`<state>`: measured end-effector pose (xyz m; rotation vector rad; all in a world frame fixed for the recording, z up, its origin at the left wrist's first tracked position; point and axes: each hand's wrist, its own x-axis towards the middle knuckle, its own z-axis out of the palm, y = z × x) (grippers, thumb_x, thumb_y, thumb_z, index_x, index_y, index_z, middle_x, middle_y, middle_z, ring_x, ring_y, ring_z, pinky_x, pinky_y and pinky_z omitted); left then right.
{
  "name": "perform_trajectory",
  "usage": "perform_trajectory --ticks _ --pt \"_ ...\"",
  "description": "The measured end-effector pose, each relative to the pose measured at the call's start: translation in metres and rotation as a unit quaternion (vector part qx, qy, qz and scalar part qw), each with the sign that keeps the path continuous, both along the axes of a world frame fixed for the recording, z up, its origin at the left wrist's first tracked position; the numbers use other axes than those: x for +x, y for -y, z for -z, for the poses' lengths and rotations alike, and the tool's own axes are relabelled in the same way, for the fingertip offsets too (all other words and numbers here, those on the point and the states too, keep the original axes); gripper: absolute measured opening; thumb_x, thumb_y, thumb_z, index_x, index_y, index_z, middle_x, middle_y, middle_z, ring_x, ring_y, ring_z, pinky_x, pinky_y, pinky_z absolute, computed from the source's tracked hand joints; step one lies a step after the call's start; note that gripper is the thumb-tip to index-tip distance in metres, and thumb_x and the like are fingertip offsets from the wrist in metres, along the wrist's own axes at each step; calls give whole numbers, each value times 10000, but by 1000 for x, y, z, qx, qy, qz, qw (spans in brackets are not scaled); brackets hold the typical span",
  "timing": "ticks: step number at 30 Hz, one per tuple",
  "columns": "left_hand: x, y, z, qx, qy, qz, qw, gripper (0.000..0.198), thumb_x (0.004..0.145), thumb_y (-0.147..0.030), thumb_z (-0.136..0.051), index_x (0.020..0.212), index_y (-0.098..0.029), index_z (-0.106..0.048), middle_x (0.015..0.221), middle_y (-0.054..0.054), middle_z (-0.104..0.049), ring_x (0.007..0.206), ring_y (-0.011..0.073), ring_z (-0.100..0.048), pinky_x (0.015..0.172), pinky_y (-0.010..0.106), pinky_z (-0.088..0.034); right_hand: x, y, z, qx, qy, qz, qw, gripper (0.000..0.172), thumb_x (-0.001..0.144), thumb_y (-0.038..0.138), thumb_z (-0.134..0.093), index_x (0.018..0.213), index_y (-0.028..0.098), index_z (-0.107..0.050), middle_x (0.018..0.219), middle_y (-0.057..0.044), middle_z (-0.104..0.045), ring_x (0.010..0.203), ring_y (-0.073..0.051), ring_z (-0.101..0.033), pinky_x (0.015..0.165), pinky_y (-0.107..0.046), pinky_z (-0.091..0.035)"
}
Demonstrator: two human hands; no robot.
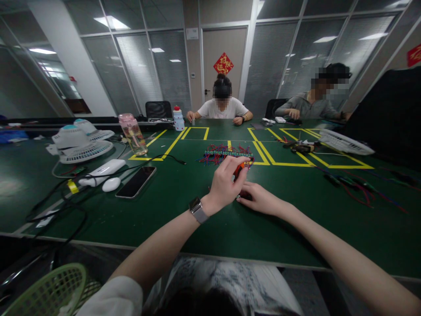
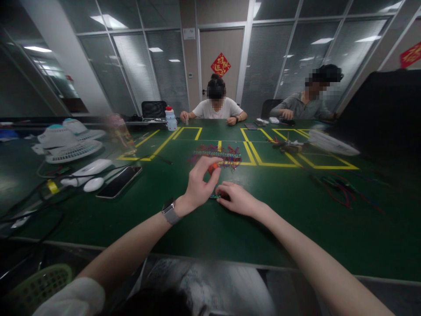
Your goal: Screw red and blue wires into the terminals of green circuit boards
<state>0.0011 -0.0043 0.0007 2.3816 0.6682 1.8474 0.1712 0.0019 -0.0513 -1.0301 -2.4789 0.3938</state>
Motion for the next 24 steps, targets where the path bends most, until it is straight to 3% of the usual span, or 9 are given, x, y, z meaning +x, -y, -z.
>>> perform_trajectory --ticks 24 --pt "-1 2 -1 -9 -8 2 1000 186 940 -181 -491 1104 -184 -579 964 46 -618 841 142 -582 765 278 -496 0 0 0 2 1 -1 1000 110 855 199 -603 958 170 -632 882 -61 -647 750 -188 -588 689 -295 -486"
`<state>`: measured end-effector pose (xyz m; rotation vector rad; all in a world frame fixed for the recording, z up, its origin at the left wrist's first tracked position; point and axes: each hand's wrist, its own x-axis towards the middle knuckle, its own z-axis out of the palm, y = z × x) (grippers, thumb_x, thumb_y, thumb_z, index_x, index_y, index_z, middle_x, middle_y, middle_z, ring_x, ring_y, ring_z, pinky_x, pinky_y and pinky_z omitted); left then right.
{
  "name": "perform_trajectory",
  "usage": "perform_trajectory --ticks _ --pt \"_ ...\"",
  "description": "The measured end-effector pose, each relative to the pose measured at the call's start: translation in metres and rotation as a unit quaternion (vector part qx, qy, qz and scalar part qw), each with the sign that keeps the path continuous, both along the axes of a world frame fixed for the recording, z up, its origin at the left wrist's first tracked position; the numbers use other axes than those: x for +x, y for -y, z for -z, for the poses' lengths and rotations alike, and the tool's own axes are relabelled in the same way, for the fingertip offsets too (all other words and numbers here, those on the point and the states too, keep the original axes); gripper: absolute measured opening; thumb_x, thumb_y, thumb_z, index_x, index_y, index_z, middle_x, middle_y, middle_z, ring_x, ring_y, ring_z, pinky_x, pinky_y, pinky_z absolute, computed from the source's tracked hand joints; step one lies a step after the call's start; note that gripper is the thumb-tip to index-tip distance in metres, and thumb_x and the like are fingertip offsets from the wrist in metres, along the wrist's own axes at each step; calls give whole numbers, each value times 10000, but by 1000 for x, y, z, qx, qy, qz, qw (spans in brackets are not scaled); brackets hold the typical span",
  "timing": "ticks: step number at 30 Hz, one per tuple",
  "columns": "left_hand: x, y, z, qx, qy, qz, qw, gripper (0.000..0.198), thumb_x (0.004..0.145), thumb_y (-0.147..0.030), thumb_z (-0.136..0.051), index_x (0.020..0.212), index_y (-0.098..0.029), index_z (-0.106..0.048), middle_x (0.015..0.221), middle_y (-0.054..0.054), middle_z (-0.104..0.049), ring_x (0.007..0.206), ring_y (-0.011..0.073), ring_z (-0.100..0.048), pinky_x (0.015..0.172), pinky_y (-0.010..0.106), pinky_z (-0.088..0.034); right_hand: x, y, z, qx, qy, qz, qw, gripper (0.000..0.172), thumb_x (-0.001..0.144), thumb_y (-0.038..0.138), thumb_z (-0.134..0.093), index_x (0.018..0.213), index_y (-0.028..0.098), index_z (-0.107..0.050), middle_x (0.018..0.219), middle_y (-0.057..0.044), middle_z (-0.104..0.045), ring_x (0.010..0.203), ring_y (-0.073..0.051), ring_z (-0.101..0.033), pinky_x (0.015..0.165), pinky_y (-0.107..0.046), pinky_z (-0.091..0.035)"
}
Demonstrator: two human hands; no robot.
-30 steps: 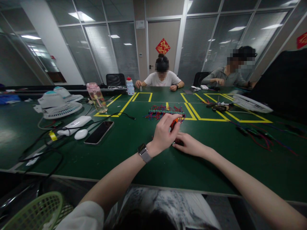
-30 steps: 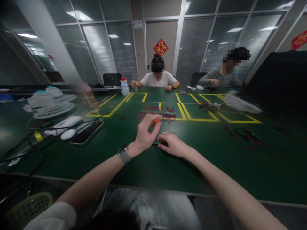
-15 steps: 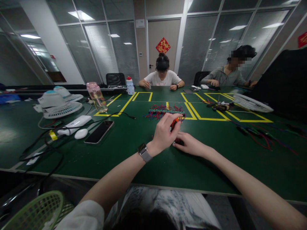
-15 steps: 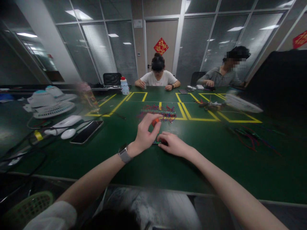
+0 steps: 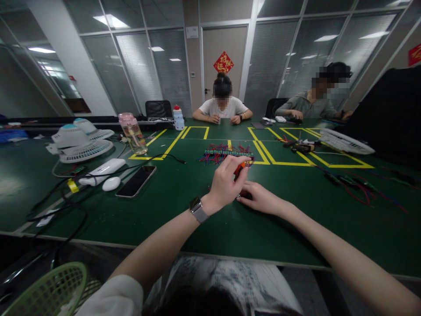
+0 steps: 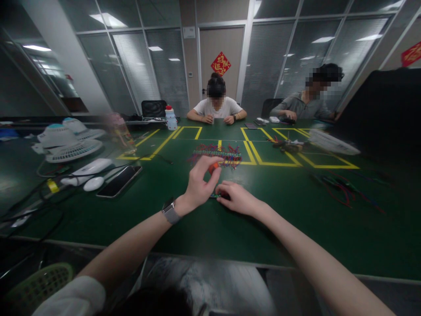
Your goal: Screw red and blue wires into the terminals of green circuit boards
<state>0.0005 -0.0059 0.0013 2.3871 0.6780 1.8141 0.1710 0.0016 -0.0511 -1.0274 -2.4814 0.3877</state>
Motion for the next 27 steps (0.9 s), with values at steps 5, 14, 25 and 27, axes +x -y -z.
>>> perform_trajectory --ticks 5,14,25,27 --pt "0 0 0 2 -3 -2 1000 187 946 -193 -484 1107 -184 -578 965 47 -622 845 143 -582 769 283 -499 0 -1 1 0 -4 -3 1000 110 851 197 -609 954 167 -633 887 -63 -648 751 -186 -587 694 -296 -488" --pt "0 0 1 2 -1 1 1000 183 940 -181 -493 1100 -176 -583 973 49 -625 869 145 -590 793 285 -502 0 0 -1 -1 1 -3 1000 107 857 199 -598 952 163 -630 902 -71 -655 778 -198 -597 718 -308 -486" --pt "0 0 0 2 0 4 1000 181 937 -176 -495 1096 -182 -583 966 46 -628 864 145 -590 790 285 -501 0 -1 1 3 -1 -6 1000 104 854 204 -604 947 166 -629 873 -63 -649 745 -189 -586 689 -301 -484" --pt "0 -1 0 3 1 1 1000 182 940 -183 -490 1097 -187 -582 965 44 -627 854 144 -590 779 285 -503 0 -1 1 2 -1 -5 1000 105 853 204 -606 949 168 -631 875 -62 -649 741 -188 -586 687 -300 -485"
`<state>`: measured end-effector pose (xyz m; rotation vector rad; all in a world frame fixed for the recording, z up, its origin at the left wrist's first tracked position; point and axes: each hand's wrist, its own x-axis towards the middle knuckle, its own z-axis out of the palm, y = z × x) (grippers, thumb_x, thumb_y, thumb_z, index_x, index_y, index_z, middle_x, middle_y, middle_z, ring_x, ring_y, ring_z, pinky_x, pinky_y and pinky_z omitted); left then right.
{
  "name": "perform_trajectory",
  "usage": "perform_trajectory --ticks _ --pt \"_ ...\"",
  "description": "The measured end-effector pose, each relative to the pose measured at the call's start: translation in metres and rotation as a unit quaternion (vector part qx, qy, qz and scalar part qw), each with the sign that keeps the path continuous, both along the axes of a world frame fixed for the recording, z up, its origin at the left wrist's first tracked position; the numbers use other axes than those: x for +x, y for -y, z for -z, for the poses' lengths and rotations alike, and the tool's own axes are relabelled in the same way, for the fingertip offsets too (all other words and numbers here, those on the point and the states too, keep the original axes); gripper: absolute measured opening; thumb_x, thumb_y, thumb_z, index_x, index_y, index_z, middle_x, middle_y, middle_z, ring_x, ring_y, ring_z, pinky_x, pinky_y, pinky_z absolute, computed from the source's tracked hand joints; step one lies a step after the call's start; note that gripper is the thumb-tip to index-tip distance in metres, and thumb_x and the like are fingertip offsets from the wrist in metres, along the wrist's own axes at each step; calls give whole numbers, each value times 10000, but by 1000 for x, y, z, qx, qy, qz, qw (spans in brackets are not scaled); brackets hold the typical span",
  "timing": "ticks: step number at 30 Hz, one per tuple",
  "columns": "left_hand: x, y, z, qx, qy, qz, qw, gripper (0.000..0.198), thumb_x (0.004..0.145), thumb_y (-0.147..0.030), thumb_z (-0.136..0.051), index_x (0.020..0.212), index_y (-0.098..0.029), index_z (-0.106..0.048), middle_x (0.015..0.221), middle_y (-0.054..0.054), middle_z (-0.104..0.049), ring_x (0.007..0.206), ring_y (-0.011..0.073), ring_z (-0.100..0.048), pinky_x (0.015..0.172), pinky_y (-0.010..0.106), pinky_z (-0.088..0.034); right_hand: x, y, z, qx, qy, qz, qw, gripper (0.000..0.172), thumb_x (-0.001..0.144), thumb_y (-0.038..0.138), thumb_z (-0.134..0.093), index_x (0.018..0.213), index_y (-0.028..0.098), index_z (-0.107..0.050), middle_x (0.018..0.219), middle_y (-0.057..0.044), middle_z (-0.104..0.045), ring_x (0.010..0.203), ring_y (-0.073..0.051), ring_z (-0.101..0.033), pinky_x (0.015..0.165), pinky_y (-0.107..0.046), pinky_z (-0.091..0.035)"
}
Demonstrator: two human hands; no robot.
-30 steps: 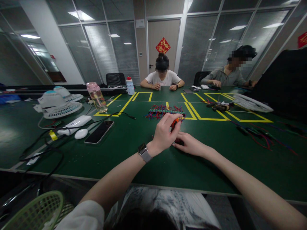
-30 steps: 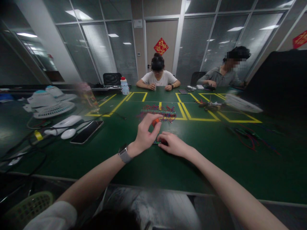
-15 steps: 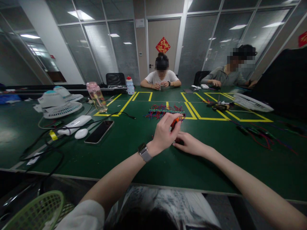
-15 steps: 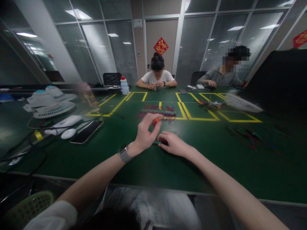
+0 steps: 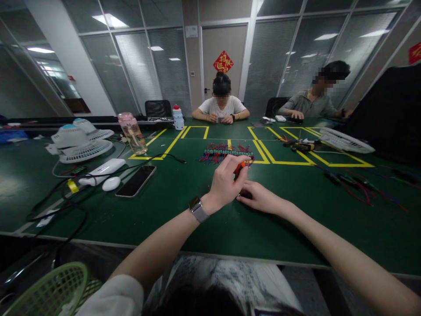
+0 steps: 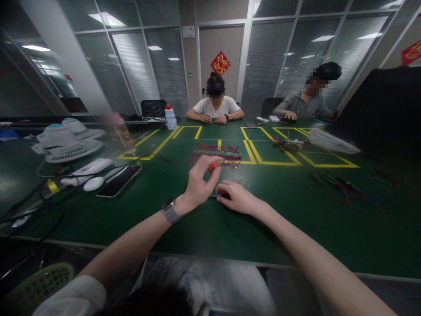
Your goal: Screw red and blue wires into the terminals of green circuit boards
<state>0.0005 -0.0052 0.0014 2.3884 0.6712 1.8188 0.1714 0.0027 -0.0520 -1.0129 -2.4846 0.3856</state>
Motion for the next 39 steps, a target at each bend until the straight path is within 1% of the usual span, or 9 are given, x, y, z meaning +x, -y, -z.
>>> perform_trajectory --ticks 8,14,18,28,39 --pt "0 1 0 1 -2 -3 1000 182 942 -188 -490 1100 -180 -581 958 46 -624 833 140 -583 769 283 -499 0 0 -1 -2 3 4 1000 113 851 203 -608 955 165 -632 895 -70 -654 767 -197 -593 711 -308 -489" --pt "0 0 1 2 -4 -7 1000 180 946 -198 -479 1094 -186 -580 969 45 -626 855 144 -590 785 290 -506 0 2 -3 -2 4 3 1000 92 851 203 -607 934 169 -630 867 -61 -648 735 -190 -587 680 -299 -482" --pt "0 0 1 1 -6 -5 1000 182 944 -197 -482 1098 -187 -579 966 44 -624 847 141 -588 774 284 -505 -1 2 -4 1 7 4 1000 100 850 202 -609 942 168 -632 878 -64 -649 751 -193 -588 690 -304 -482" --pt "0 2 -1 3 -1 3 1000 176 935 -176 -494 1086 -175 -584 940 45 -620 844 145 -582 774 279 -494 0 1 0 -4 6 8 1000 93 854 213 -607 933 168 -630 886 -68 -654 763 -197 -591 704 -306 -485" --pt "0 2 0 1 -1 7 1000 178 939 -178 -492 1091 -168 -585 945 48 -622 854 144 -582 783 280 -492 -1 1 -1 -2 9 3 1000 113 860 213 -601 956 161 -632 918 -78 -658 788 -205 -595 730 -319 -490"
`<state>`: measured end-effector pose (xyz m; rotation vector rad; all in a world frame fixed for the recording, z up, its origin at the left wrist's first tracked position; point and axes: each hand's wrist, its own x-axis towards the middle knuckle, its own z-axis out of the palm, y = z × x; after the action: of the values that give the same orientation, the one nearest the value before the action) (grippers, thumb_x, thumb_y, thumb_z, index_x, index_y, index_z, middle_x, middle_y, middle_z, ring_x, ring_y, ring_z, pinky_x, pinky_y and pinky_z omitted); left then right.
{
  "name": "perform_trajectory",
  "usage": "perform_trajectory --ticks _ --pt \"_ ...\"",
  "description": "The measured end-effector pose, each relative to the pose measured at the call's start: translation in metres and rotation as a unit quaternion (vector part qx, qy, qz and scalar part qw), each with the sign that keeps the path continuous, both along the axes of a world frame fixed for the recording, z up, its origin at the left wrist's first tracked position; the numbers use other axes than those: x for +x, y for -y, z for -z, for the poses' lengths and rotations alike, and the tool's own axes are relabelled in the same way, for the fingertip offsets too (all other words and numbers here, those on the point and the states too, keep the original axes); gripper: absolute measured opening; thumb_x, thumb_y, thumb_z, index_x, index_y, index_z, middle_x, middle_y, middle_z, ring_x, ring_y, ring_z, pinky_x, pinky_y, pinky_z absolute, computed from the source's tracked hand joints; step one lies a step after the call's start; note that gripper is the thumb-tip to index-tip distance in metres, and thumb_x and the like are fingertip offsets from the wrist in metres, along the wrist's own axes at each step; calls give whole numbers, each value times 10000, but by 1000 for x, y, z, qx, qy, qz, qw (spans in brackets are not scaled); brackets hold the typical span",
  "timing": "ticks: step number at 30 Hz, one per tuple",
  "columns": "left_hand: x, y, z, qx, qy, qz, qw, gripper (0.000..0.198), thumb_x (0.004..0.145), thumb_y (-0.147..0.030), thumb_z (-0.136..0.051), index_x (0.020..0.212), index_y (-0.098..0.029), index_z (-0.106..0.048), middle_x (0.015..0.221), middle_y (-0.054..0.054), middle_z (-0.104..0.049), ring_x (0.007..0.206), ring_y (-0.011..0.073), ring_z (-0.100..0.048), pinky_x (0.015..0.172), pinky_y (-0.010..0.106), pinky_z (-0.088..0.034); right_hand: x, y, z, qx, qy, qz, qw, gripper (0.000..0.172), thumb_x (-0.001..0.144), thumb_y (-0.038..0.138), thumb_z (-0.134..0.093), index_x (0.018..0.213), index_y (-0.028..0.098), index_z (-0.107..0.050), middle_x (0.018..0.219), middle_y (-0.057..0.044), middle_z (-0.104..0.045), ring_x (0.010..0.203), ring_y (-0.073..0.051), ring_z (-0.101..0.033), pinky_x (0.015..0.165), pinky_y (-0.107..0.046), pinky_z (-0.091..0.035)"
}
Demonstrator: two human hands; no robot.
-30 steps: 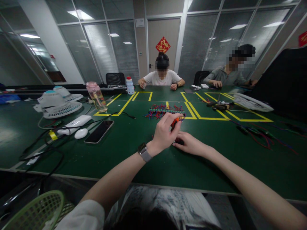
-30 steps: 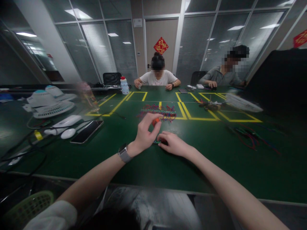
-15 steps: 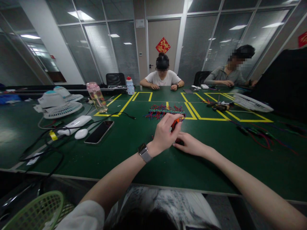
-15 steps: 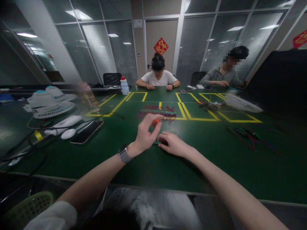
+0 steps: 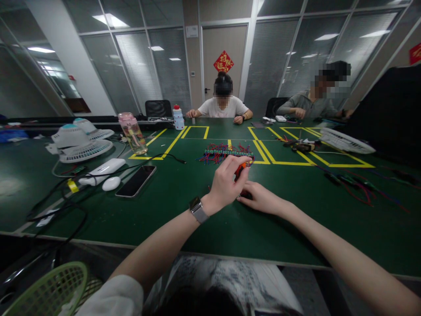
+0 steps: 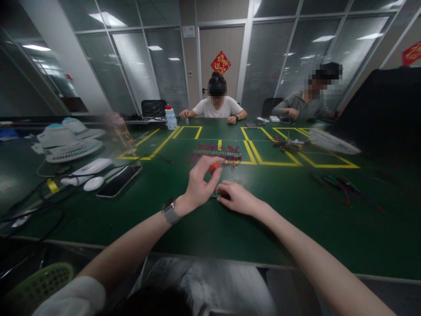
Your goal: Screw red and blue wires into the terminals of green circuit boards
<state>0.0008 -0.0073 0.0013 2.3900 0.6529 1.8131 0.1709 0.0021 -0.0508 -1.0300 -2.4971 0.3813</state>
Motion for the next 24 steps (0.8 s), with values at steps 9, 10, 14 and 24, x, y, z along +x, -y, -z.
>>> perform_trajectory --ticks 9,10,14,24 --pt "0 0 0 0 2 0 1000 174 934 -175 -496 1083 -177 -587 945 44 -624 860 146 -585 790 284 -497 1 0 1 8 -2 -1 1000 86 858 210 -601 926 165 -630 901 -76 -663 791 -209 -603 727 -318 -488" --pt "0 0 0 1 2 1 1000 176 933 -172 -498 1084 -175 -588 944 44 -624 858 145 -585 789 282 -496 1 0 1 7 -4 -2 1000 89 859 210 -600 930 165 -629 905 -77 -663 790 -209 -603 726 -318 -489" --pt "0 1 0 0 0 3 1000 178 936 -172 -492 1084 -175 -590 945 44 -624 858 144 -587 791 282 -497 0 1 1 2 -7 1 1000 93 856 211 -600 929 164 -630 893 -77 -663 766 -206 -602 706 -315 -488" --pt "0 1 -1 1 -2 4 1000 182 938 -172 -490 1090 -177 -589 964 48 -629 878 147 -591 808 292 -501 0 0 2 1 -2 7 1000 83 851 211 -607 917 165 -629 886 -75 -663 768 -207 -603 703 -314 -489"
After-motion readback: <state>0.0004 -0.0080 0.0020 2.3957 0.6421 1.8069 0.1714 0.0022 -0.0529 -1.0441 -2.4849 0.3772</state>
